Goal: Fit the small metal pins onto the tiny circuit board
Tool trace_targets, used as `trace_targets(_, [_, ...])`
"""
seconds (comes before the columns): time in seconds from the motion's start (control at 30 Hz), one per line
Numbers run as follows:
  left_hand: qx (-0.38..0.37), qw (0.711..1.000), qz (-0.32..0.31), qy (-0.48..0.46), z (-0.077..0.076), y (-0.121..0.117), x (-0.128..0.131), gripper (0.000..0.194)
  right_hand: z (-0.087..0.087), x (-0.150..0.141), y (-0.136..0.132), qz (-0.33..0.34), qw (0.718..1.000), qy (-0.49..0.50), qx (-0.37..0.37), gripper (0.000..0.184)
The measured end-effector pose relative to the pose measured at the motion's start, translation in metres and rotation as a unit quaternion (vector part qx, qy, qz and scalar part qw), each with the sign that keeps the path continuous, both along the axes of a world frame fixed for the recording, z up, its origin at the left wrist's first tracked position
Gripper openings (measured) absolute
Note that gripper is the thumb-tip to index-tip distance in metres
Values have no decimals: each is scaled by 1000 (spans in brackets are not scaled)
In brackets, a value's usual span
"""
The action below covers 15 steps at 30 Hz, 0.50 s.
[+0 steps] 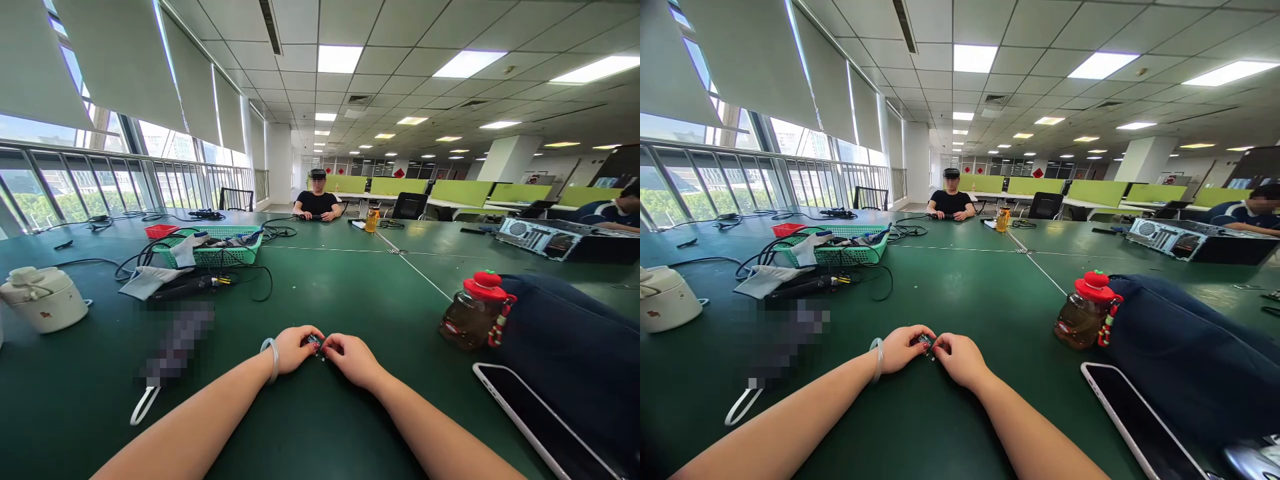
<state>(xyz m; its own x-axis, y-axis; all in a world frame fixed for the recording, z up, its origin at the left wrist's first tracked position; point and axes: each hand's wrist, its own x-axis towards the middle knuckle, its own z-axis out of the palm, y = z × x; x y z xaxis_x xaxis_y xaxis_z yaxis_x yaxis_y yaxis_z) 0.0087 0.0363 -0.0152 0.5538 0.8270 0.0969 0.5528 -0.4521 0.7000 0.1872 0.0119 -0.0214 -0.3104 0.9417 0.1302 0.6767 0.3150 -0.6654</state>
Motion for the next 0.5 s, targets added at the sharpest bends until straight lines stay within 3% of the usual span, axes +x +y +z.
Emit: trace_targets(0.5, [10, 1000, 2, 17, 4, -2, 1, 26, -2, 0, -1, -2, 1000, -8, 3, 17])
